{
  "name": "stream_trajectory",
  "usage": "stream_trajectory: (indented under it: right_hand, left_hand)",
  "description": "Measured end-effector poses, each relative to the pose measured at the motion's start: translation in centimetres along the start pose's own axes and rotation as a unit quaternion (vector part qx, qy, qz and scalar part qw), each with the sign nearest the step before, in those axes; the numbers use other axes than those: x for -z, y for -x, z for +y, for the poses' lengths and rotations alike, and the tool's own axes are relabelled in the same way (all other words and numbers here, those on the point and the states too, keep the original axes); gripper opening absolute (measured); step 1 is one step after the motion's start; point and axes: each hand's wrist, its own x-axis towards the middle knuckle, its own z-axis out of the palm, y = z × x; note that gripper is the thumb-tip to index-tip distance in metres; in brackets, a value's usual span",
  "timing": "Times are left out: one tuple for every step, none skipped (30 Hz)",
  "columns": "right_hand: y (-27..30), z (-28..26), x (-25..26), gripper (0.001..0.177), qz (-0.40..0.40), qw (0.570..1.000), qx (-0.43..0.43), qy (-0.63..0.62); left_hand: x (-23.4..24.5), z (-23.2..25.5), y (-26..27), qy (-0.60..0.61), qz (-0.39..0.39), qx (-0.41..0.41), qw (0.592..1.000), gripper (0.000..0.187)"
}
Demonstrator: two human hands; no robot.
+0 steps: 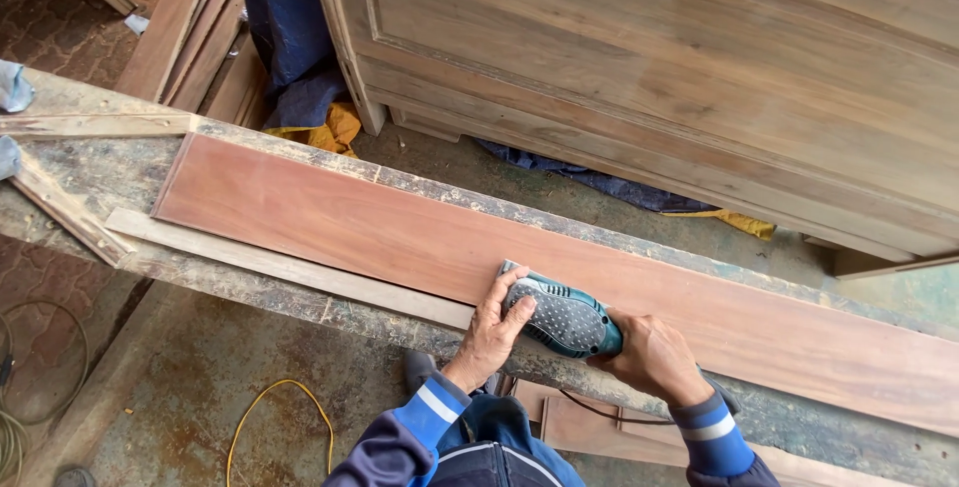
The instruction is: Sanding a wooden plank using an electric sander and manual sandpaper in a workshop environment.
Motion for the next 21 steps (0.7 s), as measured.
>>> stream_trajectory:
  right_hand:
    - [-0.1,-0.1,0.1,0.067,0.001,1.0,-0.004,-0.001]
    - [-0.1,-0.2,0.0,0.064,0.007,1.0,0.0,-0.013]
    - [-0.1,-0.3,-0.1,0.06,0.013,1.0,0.005,-0.025]
    - [-0.1,-0.4,0.0,0.06,0.014,0.999,0.0,-0.029]
    - [-0.2,-0.7,0.0,0.056,0.018,0.999,0.0,-0.032]
    - [-0.2,-0.9,0.0,0.052,0.021,0.999,0.0,-0.035]
    - [-0.2,-0.9,-0.2,0.052,0.02,0.999,-0.005,-0.039]
    - [-0.3,-0.8,-0.2,0.051,0.015,0.999,-0.006,-0.028]
    - [-0.4,-0.7,-0.1,0.05,0.009,1.0,-0.006,-0.018]
    - [-0.3,-0.5,-0.2,0.05,0.012,1.0,-0.008,-0.018]
    - [-0.2,-0.3,-0.3,0.05,0.014,1.0,-0.01,-0.017]
    - [-0.3,0.0,-0.2,0.051,0.017,1.0,-0.009,-0.012]
    - [-0.4,0.3,0.1,0.051,0.02,1.0,-0.009,-0.01]
    - [-0.2,0.7,0.2,0.054,0.021,1.0,-0.019,-0.013]
    - [0.0,1.2,0.4,0.056,0.021,0.999,-0.03,-0.016]
    - [0.1,1.9,0.7,0.056,0.021,0.999,-0.032,-0.016]
    - [0.3,2.6,0.9,0.057,0.016,0.999,-0.042,-0.024]
    - [0.5,3.4,1.3,0.058,0.014,0.998,-0.054,-0.033]
    - [0.8,4.3,1.3,0.058,0.016,0.998,-0.057,-0.034]
    - [0.9,5.4,1.7,0.058,0.015,0.998,-0.062,-0.026]
    - [1.0,6.5,2.2,0.058,0.014,0.997,-0.067,-0.019]
  left_hand:
    - [0.1,0.1,0.0,0.0,-0.004,0.001,1.0,0.051]
    - [0.3,0.1,0.0,-0.005,0.001,0.003,1.0,0.051]
    - [0.4,0.2,0.0,-0.011,0.006,0.005,1.0,0.051]
    - [0.7,0.2,-0.1,-0.013,0.0,0.008,1.0,0.051]
    - [1.0,0.2,-0.3,-0.027,0.004,0.001,1.0,0.052]
    - [1.2,0.1,-0.3,-0.04,0.008,-0.005,0.999,0.052]
    - [1.4,0.3,-0.2,-0.042,0.003,-0.001,0.999,0.052]
    - [1.3,0.5,-0.3,-0.061,0.008,-0.002,0.998,0.054]
    - [1.3,0.6,-0.3,-0.08,0.014,-0.002,0.997,0.056]
    - [1.3,1.1,-0.4,-0.081,0.011,-0.003,0.997,0.056]
    - [1.2,1.6,-0.4,-0.103,0.004,-0.001,0.995,0.058]
    - [1.0,2.0,-0.7,-0.124,0.001,0.0,0.992,0.06]
    - [0.7,2.2,-1.2,-0.123,0.0,-0.003,0.992,0.06]
    - [0.2,2.2,-1.4,-0.142,-0.009,-0.007,0.99,0.062]
    - [-0.3,2.2,-1.6,-0.161,-0.018,-0.01,0.987,0.064]
    - [-1.1,2.1,-1.9,-0.16,-0.02,-0.01,0.987,0.064]
    - [-1.9,2.0,-2.3,-0.172,-0.028,-0.013,0.985,0.063]
    - [-2.7,2.0,-2.7,-0.184,-0.038,-0.017,0.982,0.063]
    - [-3.3,1.6,-2.9,-0.184,-0.041,-0.018,0.982,0.063]
    - [-4.3,1.3,-3.4,-0.18,-0.051,-0.027,0.982,0.062]
    - [-5.3,0.9,-4.0,-0.176,-0.061,-0.036,0.982,0.06]
